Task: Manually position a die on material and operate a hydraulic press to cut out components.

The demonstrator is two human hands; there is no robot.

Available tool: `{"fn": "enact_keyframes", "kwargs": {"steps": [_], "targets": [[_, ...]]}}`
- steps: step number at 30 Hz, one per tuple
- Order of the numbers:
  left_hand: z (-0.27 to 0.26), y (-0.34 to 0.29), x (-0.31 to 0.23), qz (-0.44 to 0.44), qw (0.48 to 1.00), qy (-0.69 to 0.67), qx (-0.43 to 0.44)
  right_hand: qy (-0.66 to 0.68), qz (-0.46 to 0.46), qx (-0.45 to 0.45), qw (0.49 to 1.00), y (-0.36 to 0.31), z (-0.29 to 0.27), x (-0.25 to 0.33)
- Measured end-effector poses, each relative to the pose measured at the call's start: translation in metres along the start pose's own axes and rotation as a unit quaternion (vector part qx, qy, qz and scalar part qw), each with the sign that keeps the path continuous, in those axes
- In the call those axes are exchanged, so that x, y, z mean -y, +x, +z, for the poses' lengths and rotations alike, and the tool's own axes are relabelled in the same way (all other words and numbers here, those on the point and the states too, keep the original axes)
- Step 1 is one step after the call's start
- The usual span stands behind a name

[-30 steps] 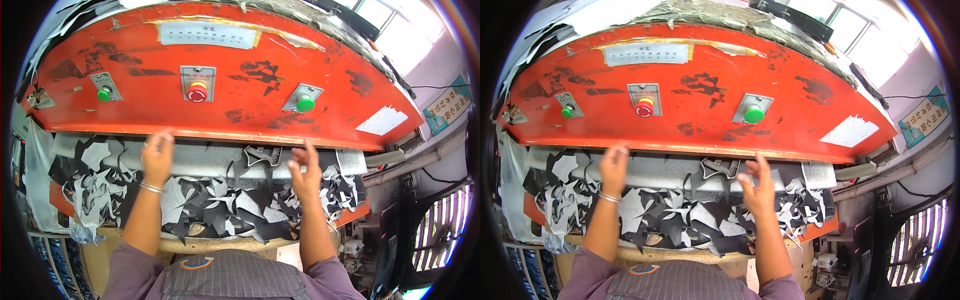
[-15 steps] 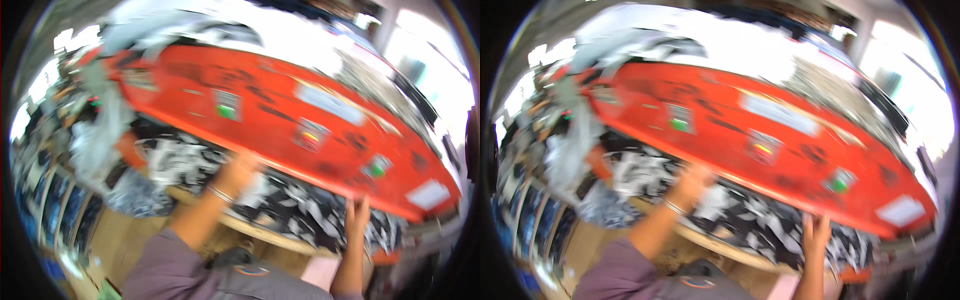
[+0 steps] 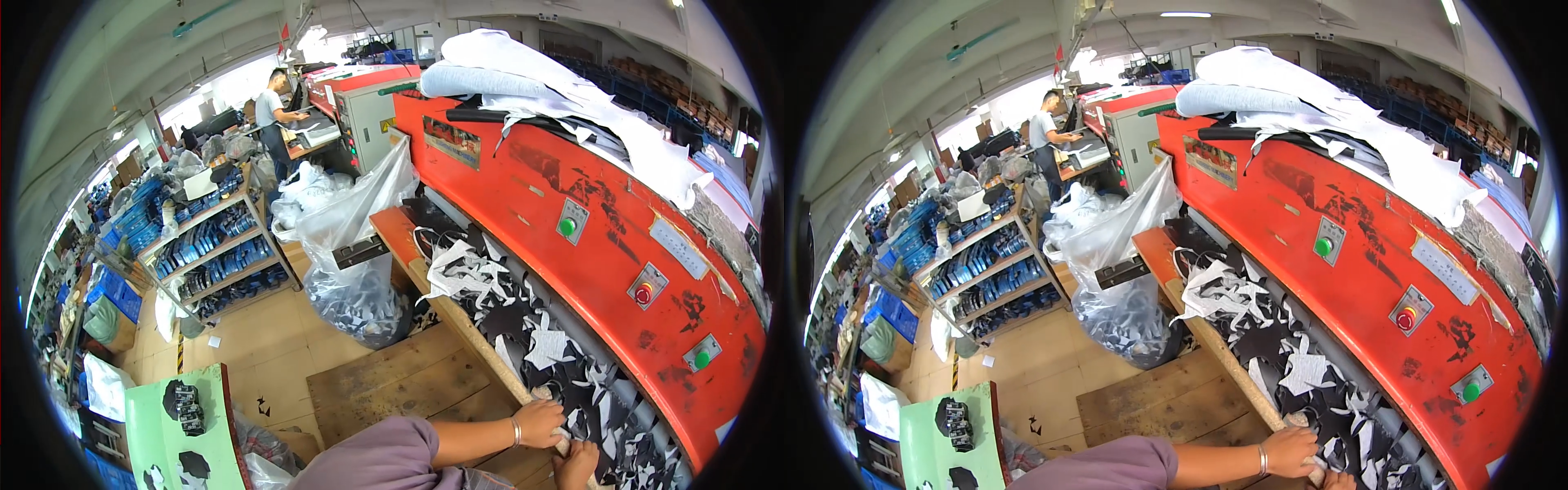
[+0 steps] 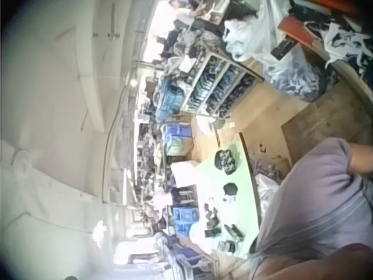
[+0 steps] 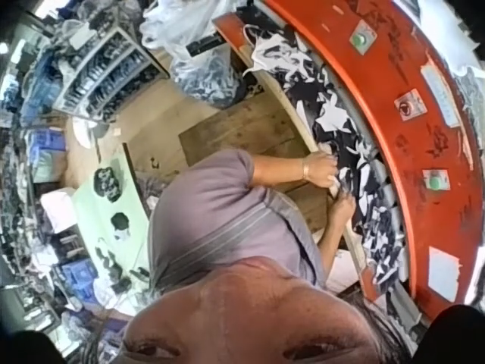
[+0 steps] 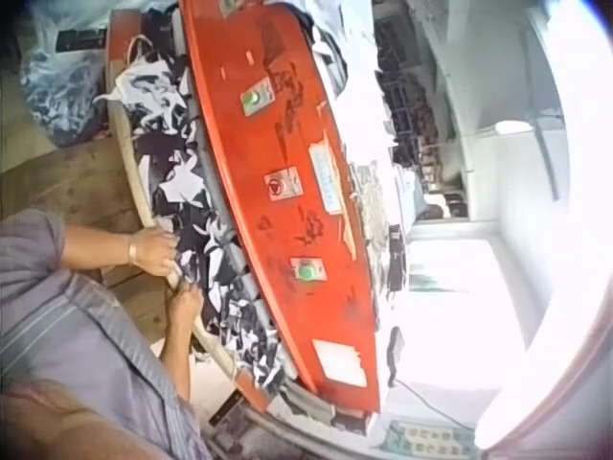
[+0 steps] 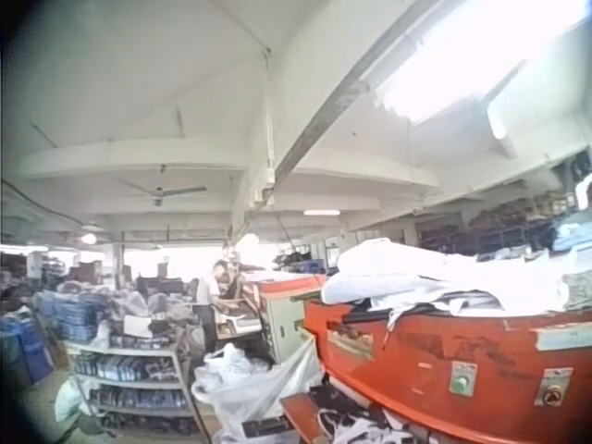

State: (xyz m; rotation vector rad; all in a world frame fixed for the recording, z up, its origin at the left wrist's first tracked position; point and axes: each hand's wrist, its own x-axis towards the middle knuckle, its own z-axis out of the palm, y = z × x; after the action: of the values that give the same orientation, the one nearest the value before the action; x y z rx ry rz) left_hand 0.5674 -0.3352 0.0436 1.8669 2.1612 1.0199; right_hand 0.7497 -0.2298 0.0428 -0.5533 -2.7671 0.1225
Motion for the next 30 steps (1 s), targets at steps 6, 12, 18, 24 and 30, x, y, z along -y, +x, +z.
{"fn": "enact_keyframes", "kwargs": {"steps": [6,12,18,24,30], "targets": [[-0.012,-0.03,-0.011,-0.027,0.995,0.028,0.092,0.212,0.121,0.277,0.93,0.019,-0.07,0.003],[-0.006,0.009,-0.032,-0.056,0.951,-0.262,0.156,0.064,0.274,0.022,0.959,0.07,-0.019,-0.049],[0.043,0.053,-0.032,-0.232,0.902,-0.365,0.014,0.078,0.377,0.122,0.915,0.066,-0.05,-0.009],[0.084,0.072,-0.082,-0.182,0.856,-0.442,0.199,0.478,0.264,-0.103,0.831,-0.034,-0.037,-0.081],[0.029,0.012,-0.127,-0.232,0.754,-0.59,0.175,0.621,0.13,-0.074,0.77,-0.076,-0.072,-0.039]]}}
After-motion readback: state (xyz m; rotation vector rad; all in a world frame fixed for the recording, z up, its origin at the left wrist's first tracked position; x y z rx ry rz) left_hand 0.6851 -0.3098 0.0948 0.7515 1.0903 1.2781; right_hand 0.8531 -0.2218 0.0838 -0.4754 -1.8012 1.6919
